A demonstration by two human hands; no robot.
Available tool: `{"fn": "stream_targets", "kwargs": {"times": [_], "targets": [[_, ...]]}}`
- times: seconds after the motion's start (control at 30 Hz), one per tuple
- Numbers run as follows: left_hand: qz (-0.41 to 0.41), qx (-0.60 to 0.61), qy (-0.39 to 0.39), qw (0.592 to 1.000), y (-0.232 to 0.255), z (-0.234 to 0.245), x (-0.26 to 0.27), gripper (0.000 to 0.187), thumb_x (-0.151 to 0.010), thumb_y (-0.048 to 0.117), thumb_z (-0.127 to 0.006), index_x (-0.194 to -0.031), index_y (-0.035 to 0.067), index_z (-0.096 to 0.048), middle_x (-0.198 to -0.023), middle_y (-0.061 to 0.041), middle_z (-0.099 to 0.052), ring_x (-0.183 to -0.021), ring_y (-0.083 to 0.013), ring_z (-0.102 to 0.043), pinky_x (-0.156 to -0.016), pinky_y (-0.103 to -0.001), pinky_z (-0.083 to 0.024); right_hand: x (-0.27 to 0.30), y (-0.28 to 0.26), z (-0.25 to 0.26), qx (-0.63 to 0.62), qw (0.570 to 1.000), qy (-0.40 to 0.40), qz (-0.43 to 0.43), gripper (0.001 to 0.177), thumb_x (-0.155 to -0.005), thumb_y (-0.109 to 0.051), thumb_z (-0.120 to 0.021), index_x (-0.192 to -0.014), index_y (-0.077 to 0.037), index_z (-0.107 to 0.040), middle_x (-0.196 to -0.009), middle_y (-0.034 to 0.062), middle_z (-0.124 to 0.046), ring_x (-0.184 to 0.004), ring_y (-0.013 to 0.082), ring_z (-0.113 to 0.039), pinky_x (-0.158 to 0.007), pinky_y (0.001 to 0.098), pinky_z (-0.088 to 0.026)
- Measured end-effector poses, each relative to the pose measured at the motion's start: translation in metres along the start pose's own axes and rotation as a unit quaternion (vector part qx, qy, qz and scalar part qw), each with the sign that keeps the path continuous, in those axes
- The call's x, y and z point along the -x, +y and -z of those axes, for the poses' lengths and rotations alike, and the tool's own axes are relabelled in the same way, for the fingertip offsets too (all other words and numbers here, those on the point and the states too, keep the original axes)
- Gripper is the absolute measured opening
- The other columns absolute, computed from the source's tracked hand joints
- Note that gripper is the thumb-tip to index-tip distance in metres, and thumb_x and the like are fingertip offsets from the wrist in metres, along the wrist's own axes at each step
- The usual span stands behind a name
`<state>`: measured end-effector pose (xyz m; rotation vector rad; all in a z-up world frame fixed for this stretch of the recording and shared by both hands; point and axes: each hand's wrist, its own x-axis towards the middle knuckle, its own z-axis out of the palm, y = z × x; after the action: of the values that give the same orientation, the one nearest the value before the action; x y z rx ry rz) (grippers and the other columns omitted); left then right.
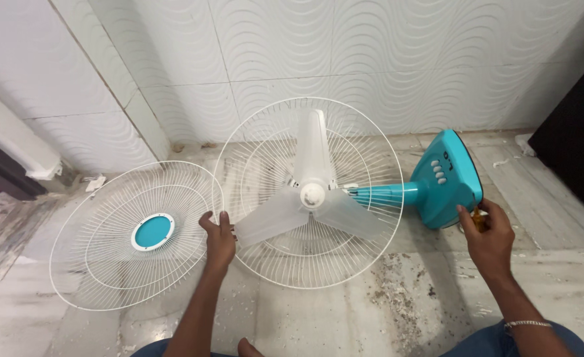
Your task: The person disassembles a teal pedestal fan by removing the front grille, fan blades, and rear grille. They unscrew the central hub and separate the motor housing from the base, leaving components on the floor.
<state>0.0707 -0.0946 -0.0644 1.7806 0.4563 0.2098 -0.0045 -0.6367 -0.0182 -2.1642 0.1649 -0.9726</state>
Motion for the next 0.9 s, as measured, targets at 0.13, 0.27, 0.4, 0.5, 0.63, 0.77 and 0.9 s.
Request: {"fn": "stream_targets", "kwargs": {"times": [0.13,0.27,0.4,0.5,0.63,0.77,0.9], "targets": [[0.044,-0.017,-0.059,0.997,0.017,0.009,0.002,0.081,-0.099,0.061,-0.04,-0.155,0.012,-0.008,-0.118,-0.026,-0.066,-0.083,-0.0248,-0.066,-0.067,-0.038,-0.053,-0.005,-0.006,-0.004,-0.022,0.999,0.001,-0.05,0.043,-0.101,-0.024,-0.079,-0.13,0.005,-0.066,-0.11,0.0158,-0.068,-0.088,0.0181,-0.065,-0.074,0.0316,-0.054],[0.065,0.026,-0.062,0.996,0.027,0.01,0.011,0.083,-0.097,0.064,-0.041,-0.155,0.013,-0.008,-0.124,-0.024,-0.064,-0.092,-0.0279,-0.066,-0.068,-0.039,-0.052,0.002,-0.006,0.0,0.0,0.998,0.0,-0.057,0.048,-0.1,-0.027,-0.077,-0.133,0.005,-0.061,-0.109,0.0139,-0.066,-0.092,0.0186,-0.063,-0.077,0.035,-0.053],[0.093,0.038,-0.066,0.993,0.028,0.013,0.016,0.078,-0.1,0.061,-0.041,-0.154,0.013,-0.014,-0.129,-0.023,-0.061,-0.106,-0.0308,-0.066,-0.079,-0.042,-0.053,0.025,0.011,0.005,-0.062,0.97,-0.037,-0.233,0.047,-0.104,-0.033,-0.066,-0.128,0.005,-0.049,-0.097,0.0101,-0.062,-0.079,0.0205,-0.061,-0.071,0.0394,-0.051],[0.056,0.044,-0.077,0.995,0.025,0.016,0.02,0.069,-0.102,0.049,-0.046,-0.155,0.009,-0.025,-0.134,-0.023,-0.06,-0.111,-0.0312,-0.067,-0.089,-0.044,-0.055,0.039,0.026,0.005,-0.117,0.943,-0.084,-0.299,0.033,-0.107,-0.029,-0.055,-0.118,0.001,-0.061,-0.086,0.0131,-0.061,-0.074,0.0231,-0.056,-0.067,0.0405,-0.047],[-0.069,-0.049,-0.049,0.995,0.019,0.017,0.03,0.063,-0.1,0.018,-0.053,-0.157,0.007,-0.03,-0.139,-0.023,-0.06,-0.116,-0.0296,-0.066,-0.093,-0.043,-0.056,0.051,0.042,-0.003,-0.092,0.916,-0.231,-0.315,0.037,-0.102,-0.028,-0.056,-0.111,0.004,-0.07,-0.087,0.0155,-0.069,-0.076,0.025,-0.066,-0.067,0.0405,-0.054],[-0.028,-0.013,-0.058,0.998,0.025,0.013,0.04,0.068,-0.097,0.0,-0.042,-0.16,0.019,-0.022,-0.139,-0.018,-0.058,-0.105,-0.0266,-0.07,-0.081,-0.038,-0.062,0.056,0.053,-0.023,0.056,0.914,-0.324,-0.239,0.036,-0.092,-0.028,-0.069,-0.113,0.001,-0.073,-0.095,0.0158,-0.079,-0.084,0.0253,-0.077,-0.075,0.039,-0.059],[-0.031,0.019,-0.041,0.998,0.031,0.011,0.049,0.067,-0.096,-0.006,-0.041,-0.157,0.02,-0.029,-0.134,-0.02,-0.062,-0.1,-0.0275,-0.072,-0.076,-0.037,-0.064,0.048,0.061,-0.036,0.162,0.894,-0.366,-0.203,0.035,-0.089,-0.023,-0.07,-0.118,-0.003,-0.073,-0.096,0.0176,-0.081,-0.084,0.03,-0.076,-0.079,0.0406,-0.062]]}}
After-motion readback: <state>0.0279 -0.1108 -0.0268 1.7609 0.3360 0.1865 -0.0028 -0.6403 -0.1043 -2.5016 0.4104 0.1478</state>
